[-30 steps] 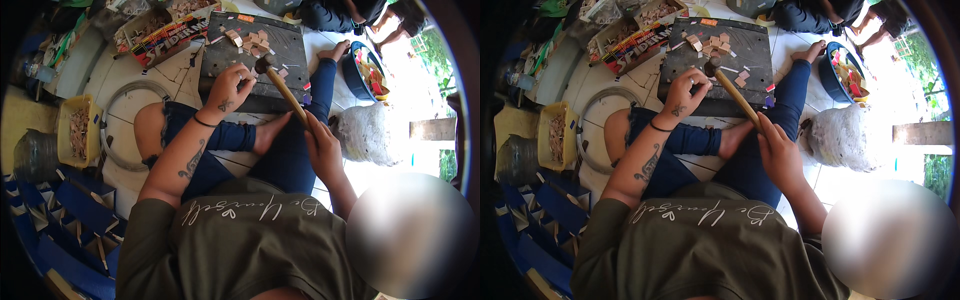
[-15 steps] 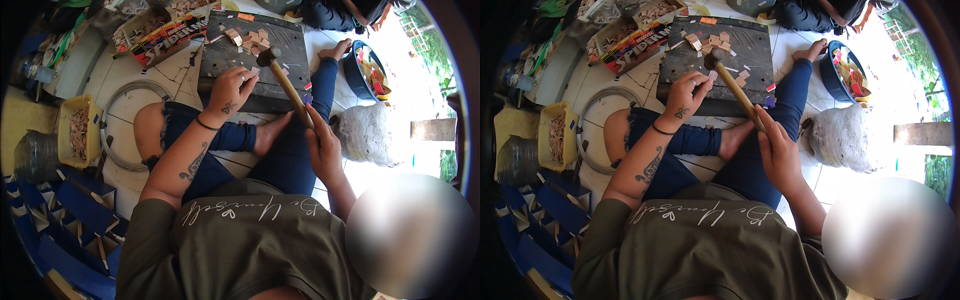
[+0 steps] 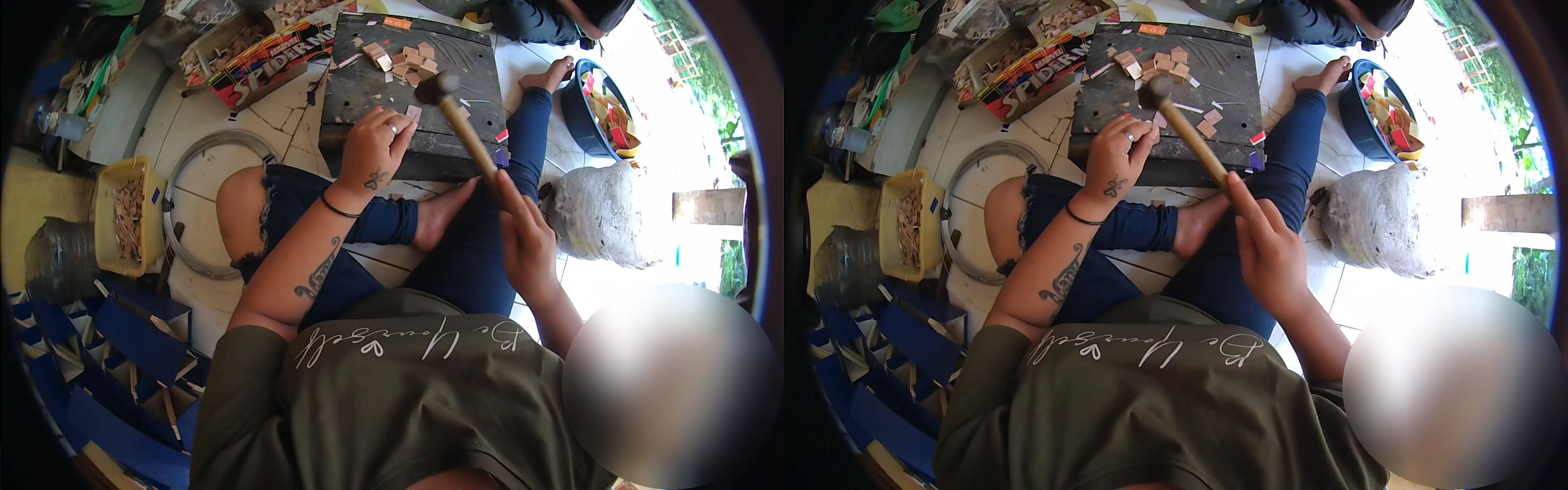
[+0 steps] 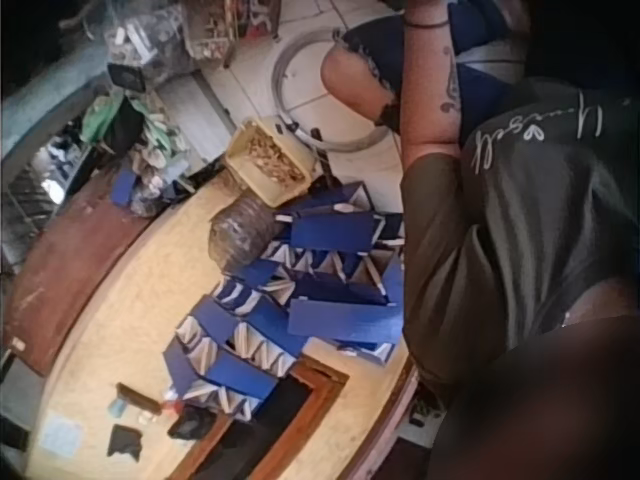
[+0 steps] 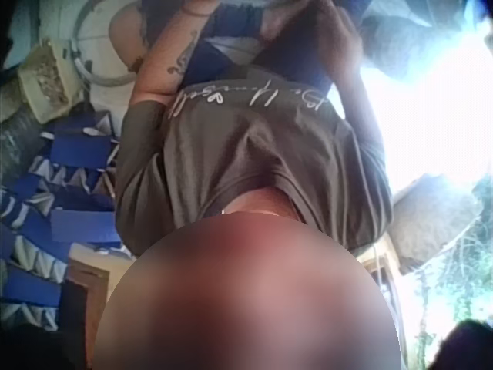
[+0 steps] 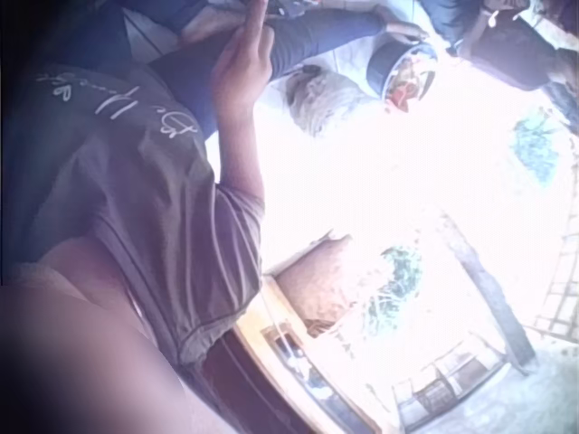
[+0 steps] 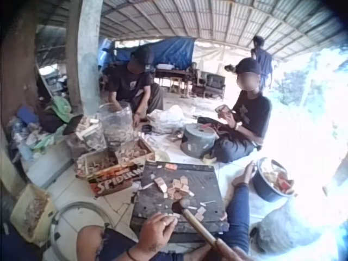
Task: The person sits on the floor and repeatedly uses a hammer to strike small wooden blocks placed on a dark work surface. They pick up blocks, position them, and strike them one at a time, occasionally gathering the pieces into a pile.
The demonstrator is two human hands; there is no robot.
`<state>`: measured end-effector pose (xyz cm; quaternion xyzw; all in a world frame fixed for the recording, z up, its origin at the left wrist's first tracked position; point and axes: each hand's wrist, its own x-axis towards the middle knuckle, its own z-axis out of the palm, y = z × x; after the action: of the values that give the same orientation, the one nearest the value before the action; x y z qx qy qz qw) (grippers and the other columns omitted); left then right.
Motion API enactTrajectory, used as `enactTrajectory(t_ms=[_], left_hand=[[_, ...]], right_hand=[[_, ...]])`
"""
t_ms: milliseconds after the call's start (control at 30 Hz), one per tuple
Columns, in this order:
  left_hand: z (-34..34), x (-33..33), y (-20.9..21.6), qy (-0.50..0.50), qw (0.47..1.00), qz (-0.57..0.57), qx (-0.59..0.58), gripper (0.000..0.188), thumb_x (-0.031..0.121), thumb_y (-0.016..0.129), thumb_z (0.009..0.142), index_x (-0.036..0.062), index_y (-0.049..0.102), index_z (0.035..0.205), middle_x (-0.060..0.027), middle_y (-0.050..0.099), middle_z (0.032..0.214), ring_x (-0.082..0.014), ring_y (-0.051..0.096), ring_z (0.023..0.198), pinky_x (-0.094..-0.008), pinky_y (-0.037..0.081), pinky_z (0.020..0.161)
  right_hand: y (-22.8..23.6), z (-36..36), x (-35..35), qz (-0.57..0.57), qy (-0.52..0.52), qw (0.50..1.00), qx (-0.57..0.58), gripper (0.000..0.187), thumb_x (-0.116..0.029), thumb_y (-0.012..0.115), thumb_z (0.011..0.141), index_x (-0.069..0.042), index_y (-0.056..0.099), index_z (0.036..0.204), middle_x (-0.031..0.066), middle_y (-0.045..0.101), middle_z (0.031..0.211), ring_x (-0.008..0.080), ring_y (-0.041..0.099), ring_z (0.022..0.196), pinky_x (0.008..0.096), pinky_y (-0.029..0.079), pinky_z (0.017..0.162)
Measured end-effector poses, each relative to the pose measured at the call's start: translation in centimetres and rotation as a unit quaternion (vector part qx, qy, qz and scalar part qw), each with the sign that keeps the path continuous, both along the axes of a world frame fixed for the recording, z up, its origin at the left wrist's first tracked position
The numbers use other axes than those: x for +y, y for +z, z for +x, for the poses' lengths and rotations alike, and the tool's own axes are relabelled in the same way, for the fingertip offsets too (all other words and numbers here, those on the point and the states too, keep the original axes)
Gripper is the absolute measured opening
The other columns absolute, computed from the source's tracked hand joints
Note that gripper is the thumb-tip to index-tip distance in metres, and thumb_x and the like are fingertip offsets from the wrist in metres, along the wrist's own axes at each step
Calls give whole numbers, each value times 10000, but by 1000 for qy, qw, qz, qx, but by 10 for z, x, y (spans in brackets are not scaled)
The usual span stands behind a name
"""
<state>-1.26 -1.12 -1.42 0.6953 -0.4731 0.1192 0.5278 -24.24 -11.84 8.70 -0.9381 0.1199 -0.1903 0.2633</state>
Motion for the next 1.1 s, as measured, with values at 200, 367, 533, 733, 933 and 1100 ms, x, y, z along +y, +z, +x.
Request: enactTrajectory(t_ms=[200,367,533,733,933,1100], left_hand=[[1,-1,1,11,999,-8,-41,64,55,663,866,-6,660,848,-134,648,785,-330,611,755,-398,493,729],[0,-1,-1,7,1000,1,-31,46,49,664,850,4,658,850,-123,644,801,-329,603,768,-412,500,773],[1,-1,-1,7,1000,1,-27,52,58,667,860,7,661,853,-127,651,802,-329,614,771,-408,498,761],[0,0,-2,7,1000,8,-24,46,53,667,848,13,648,838,-120,628,786,-329,598,772,-412,494,751],[1,0,2,1,999,1,-33,46,60,666,852,20,650,839,-122,634,795,-327,604,770,-392,506,764],[5,17,11,-26,991,11,134,77,84,663,890,10,680,895,-126,671,826,-258,659,739,-338,527,686]], right_hand=[[-1,3,-5,-13,9,999,-37,574,10,544,920,-165,464,1461,116,551,839,299,588,673,379,485,625],[-2,2,-8,-1,-4,999,45,570,11,544,920,-158,466,1459,115,538,825,290,584,668,366,479,620],[-4,3,-7,1,3,999,40,556,10,540,925,-150,471,1453,112,526,815,281,578,662,363,478,623],[-5,1,-8,-7,12,999,-32,554,5,528,932,-161,465,1457,124,544,830,308,599,689,387,482,632],[-16,12,-16,30,11,999,-36,544,5,526,936,-155,467,1452,136,573,877,322,626,742,381,500,691],[-25,26,-37,-21,-97,995,27,495,-87,566,935,-195,506,1415,112,589,912,328,639,834,410,511,739]])
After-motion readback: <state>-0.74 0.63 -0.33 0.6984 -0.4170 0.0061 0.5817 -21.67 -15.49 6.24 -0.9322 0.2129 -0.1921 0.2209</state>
